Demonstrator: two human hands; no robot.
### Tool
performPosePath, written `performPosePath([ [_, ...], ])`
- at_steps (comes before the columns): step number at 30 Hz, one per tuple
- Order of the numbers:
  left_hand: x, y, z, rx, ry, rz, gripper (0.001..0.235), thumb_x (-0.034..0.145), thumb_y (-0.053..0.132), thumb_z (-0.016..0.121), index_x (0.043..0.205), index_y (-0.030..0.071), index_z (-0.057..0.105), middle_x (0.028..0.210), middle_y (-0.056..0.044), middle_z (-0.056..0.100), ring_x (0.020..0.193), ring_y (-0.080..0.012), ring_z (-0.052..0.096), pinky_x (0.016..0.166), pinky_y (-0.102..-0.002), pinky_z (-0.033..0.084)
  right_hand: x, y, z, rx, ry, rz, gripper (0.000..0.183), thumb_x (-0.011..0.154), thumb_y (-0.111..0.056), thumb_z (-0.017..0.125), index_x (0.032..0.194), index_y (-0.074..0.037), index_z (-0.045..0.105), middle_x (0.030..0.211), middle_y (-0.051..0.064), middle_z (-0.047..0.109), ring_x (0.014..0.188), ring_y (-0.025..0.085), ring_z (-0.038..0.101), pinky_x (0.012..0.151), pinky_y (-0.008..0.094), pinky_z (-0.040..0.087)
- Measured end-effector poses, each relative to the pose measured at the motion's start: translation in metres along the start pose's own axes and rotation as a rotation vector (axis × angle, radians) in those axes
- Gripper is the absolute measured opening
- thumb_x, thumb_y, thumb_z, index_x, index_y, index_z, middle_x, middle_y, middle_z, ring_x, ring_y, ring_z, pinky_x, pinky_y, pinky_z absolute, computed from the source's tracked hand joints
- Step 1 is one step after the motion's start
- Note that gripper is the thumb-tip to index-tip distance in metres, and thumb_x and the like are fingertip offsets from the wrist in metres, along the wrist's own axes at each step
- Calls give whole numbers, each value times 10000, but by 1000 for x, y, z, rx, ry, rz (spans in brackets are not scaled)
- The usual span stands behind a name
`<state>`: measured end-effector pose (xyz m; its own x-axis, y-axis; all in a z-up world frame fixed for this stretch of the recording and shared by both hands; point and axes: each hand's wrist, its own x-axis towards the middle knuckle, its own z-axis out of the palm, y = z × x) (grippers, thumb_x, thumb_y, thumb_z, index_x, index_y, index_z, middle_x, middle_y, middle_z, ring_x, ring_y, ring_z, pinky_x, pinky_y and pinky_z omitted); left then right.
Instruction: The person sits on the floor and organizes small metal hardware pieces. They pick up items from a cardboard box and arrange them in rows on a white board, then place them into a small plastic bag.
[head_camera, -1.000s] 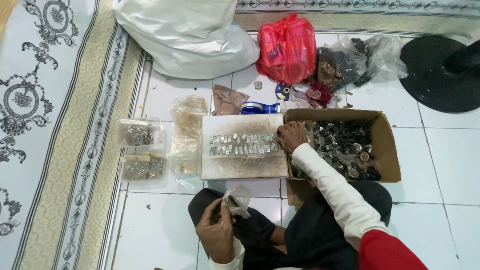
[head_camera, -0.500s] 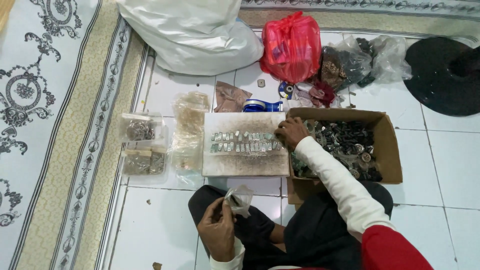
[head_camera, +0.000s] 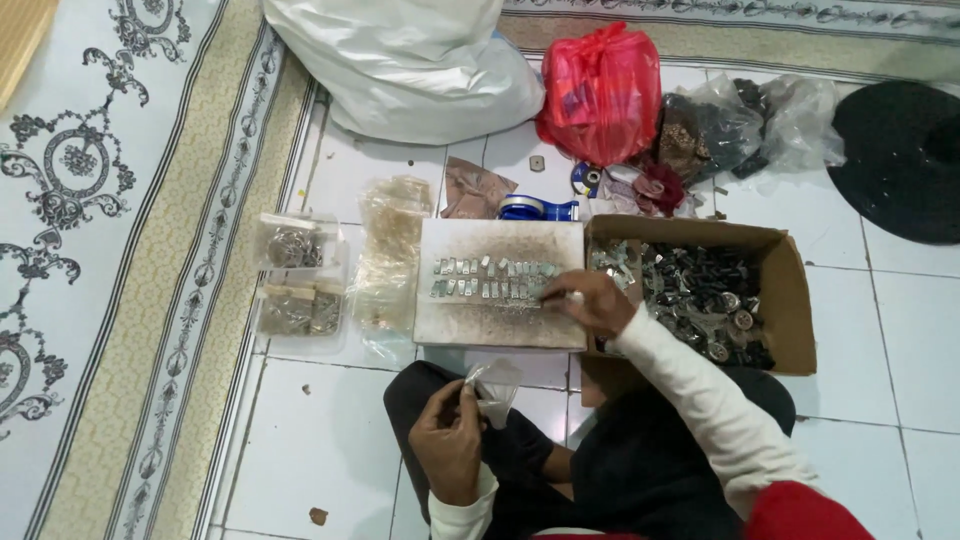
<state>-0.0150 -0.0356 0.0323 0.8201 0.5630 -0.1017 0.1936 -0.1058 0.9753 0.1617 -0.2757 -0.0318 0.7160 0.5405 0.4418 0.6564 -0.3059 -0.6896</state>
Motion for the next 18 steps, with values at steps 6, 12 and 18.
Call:
performPosePath([
  [6, -4, -1, 13, 11, -17, 52, 142, 854, 88, 765, 966, 18, 818, 688, -81, 786, 507, -120, 672, 475, -244, 559, 6, -128, 11, -369, -70, -340, 85, 927, -189, 777, 990, -134, 763, 921, 48, 779, 765, 198, 678, 689, 365, 527],
  [12, -10, 7, 16, -33, -22, -22, 153, 859, 104, 759, 955, 3, 822, 671, -94, 784, 493, -128, 670, 458, -252, 567, -1, -125, 19, -401, -77, -340, 206, 890, -291, 851, 1018, -145, 783, 989, 53, 784, 839, 213, 714, 799, 406, 501],
  [18, -8, -3, 10, 3, -21, 40, 142, 852, 93, 759, 955, 16, 818, 735, -96, 805, 495, -128, 695, 447, -238, 600, -5, 62, -5, -577, -77, 116, 283, 894, -122, 773, 1176, -134, 750, 1046, 106, 738, 806, 235, 678, 654, 369, 567],
])
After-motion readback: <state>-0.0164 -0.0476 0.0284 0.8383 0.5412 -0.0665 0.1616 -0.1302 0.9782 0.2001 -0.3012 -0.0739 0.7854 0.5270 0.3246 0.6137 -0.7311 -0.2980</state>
